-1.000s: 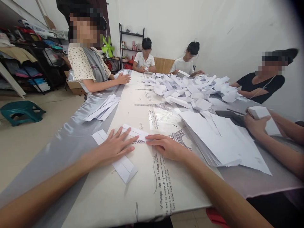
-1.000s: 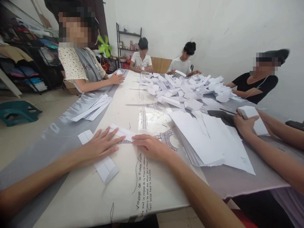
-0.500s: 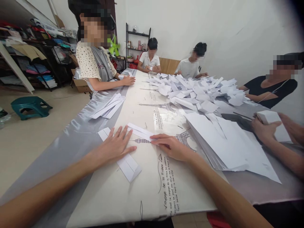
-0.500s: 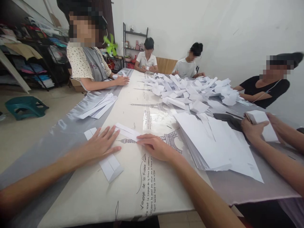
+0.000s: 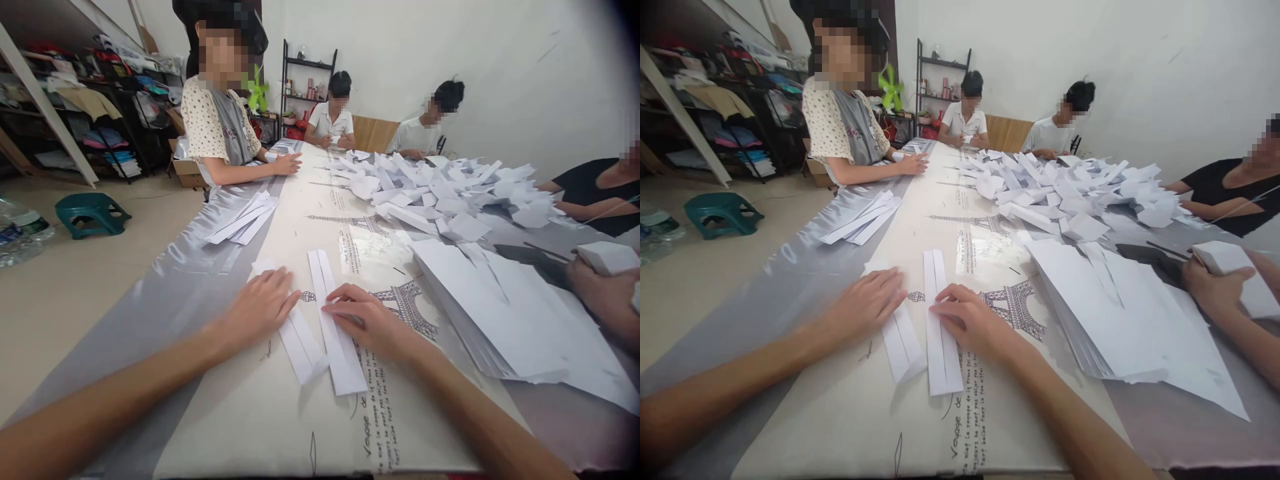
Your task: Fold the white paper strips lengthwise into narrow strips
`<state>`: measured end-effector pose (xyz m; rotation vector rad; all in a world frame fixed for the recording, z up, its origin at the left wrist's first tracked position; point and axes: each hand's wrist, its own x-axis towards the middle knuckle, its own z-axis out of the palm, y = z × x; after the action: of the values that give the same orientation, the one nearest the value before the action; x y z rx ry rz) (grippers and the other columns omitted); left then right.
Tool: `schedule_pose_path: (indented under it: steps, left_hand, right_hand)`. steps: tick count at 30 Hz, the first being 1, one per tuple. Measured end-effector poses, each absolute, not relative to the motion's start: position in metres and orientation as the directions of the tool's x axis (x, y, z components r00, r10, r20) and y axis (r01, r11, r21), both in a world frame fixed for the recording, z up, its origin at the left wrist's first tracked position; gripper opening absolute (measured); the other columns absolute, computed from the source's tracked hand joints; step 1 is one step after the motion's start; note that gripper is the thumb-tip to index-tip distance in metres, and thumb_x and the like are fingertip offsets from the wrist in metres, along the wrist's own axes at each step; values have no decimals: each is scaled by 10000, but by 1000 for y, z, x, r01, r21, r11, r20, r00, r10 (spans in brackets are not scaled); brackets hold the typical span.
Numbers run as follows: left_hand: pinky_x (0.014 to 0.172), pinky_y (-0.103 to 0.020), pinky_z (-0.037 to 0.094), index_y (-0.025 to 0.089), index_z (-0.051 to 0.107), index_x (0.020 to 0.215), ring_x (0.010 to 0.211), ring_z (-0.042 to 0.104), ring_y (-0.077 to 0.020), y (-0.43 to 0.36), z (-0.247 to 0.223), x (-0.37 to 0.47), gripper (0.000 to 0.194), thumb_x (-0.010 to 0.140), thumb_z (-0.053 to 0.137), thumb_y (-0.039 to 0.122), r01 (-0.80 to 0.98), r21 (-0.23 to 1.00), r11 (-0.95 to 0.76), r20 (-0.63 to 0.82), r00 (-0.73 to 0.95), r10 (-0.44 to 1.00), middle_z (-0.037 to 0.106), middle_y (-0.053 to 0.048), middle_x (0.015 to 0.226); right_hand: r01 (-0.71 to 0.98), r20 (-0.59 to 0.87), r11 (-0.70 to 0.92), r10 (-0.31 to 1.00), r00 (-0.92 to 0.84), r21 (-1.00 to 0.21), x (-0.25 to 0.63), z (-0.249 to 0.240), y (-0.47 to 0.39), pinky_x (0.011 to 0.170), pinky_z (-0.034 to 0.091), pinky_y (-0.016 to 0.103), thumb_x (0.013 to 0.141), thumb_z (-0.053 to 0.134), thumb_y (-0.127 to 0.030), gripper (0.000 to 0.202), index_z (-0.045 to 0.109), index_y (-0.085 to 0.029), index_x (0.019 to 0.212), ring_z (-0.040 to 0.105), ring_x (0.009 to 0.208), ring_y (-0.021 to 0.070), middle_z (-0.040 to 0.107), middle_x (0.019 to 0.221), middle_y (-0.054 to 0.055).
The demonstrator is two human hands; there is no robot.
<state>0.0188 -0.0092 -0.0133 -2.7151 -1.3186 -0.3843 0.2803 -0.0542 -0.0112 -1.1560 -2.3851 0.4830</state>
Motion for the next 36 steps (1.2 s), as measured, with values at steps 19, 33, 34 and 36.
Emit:
schedule_pose_path:
  steps: [19,33,34,36]
  left_hand:
    - [1169,-431,366,104,473,1441,1397,443,-264,2,-20,23,484,1094,273,377,611,169,-774,285,721,631,503,-160,1496]
    - [1147,-464,369,46,457,1451,1375,465,-315,5,-25,22,556,1089,299,437,584,80,-808,318,753,576,523,-210,1470]
    - [1144,-465,370,47,462,1445,1375,468,-317,5,-26,22,556,1089,295,440,583,73,-809,328,752,571,525,-213,1468]
    - [1138,-465,371,55,474,1434,1376,471,-319,4,-27,22,550,1091,283,441,583,62,-810,343,750,566,520,-214,1474]
  right_hand:
    - [604,223,680,720,-657,-416,261,-14,-61,1220,354,519,1029,525,-291,435,504,-302,1463,430,1452,238,491,1551,13]
    - [717,160,571,814,-558,-400,262,-14,-59,1160,419,554,1022,525,-386,413,544,-326,1430,334,1500,303,364,1627,42]
    - [718,162,578,810,-564,-387,261,-14,-58,1166,411,559,1020,527,-373,436,514,-318,1452,337,1498,303,380,1619,46]
    - [716,166,602,794,-585,-353,260,-14,-58,1197,370,559,1022,517,-355,482,452,-296,1496,355,1490,292,400,1608,58]
